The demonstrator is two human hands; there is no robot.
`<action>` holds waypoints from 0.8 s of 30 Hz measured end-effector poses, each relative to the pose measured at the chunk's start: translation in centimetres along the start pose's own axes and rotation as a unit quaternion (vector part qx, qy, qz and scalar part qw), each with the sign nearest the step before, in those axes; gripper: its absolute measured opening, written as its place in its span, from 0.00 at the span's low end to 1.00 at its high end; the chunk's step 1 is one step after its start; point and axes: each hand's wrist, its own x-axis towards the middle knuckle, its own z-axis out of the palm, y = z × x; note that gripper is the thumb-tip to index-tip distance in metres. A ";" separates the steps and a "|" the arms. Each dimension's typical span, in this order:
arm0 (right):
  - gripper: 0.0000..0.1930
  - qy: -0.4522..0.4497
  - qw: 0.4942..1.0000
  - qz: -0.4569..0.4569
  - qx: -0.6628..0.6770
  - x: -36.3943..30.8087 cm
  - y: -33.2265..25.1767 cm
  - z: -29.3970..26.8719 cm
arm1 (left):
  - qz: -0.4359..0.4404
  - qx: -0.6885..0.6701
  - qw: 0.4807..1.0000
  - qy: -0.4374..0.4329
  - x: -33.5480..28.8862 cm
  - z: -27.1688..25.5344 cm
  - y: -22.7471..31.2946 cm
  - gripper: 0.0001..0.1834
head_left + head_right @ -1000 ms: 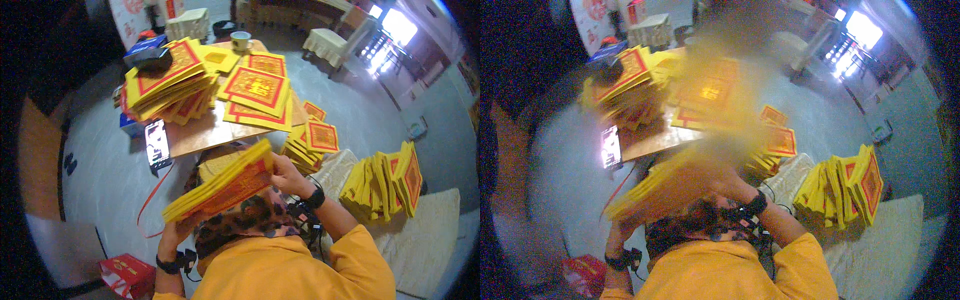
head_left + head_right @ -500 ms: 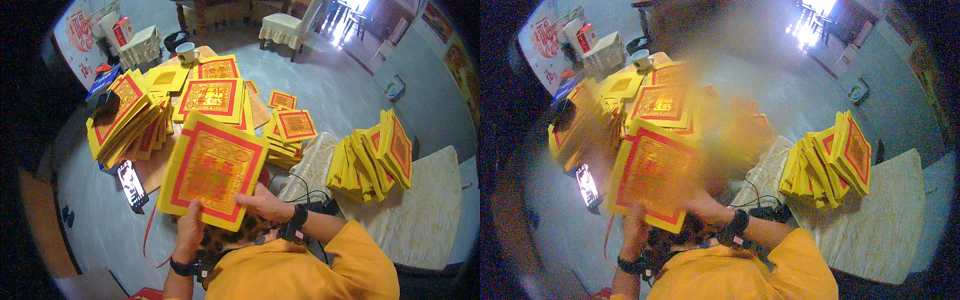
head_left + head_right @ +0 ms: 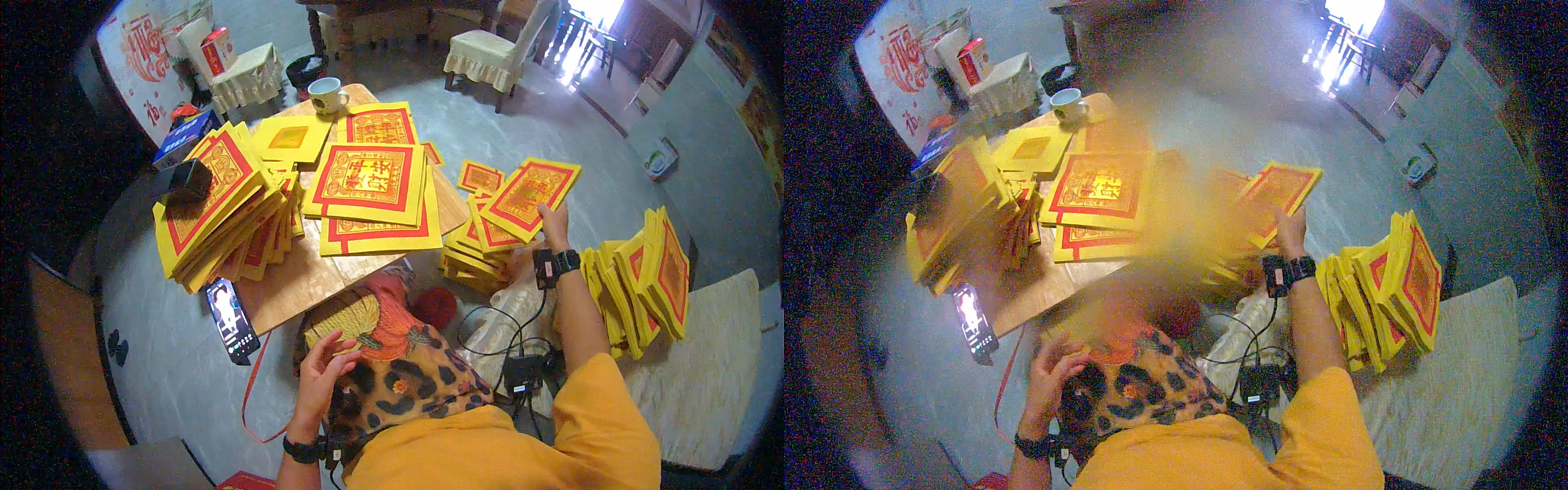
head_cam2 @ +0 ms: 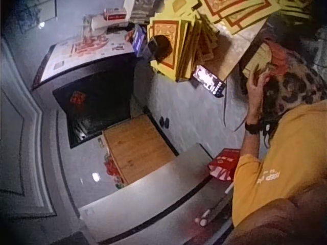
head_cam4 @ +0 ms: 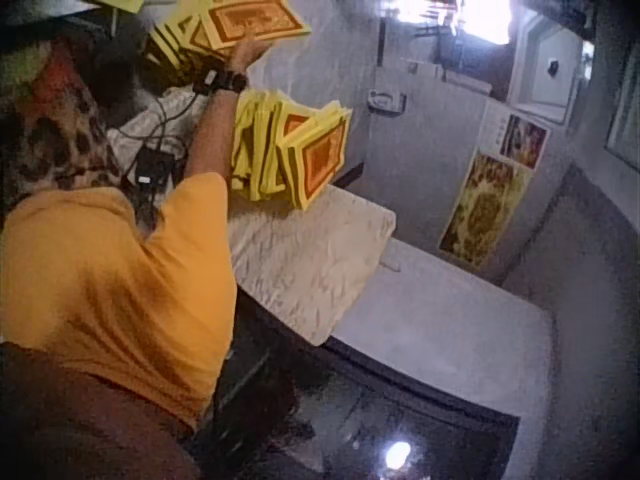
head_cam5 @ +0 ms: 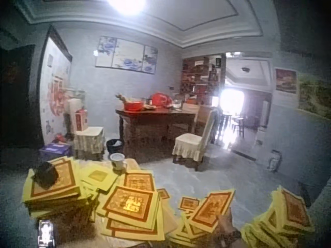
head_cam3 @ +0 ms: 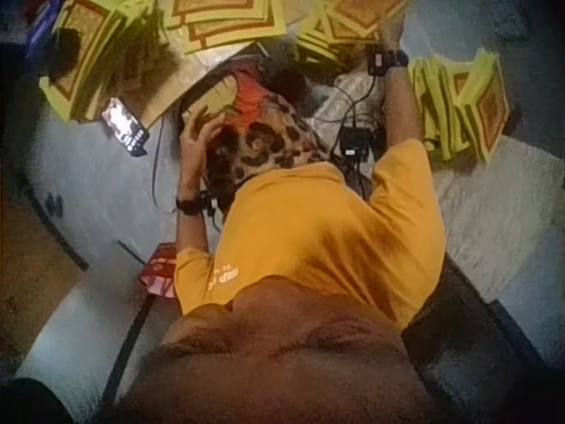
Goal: The person folds yellow sheets of joss paper by hand and places them into stacks on a table.
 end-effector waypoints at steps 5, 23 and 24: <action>0.28 -0.132 0.985 0.033 0.102 8.5 9.9 -1.0 | -0.018 0.002 1.000 0.020 0.0 -2.5 -1.7 0.25; 0.29 -0.315 0.836 -0.406 -0.190 0.7 -11.3 20.5 | 0.001 0.061 0.998 0.020 -0.7 -2.8 -1.5 0.23; 0.32 -0.357 0.812 -0.422 -0.188 -1.1 -12.6 22.1 | 0.010 0.055 0.998 0.028 -1.1 -2.9 -1.9 0.23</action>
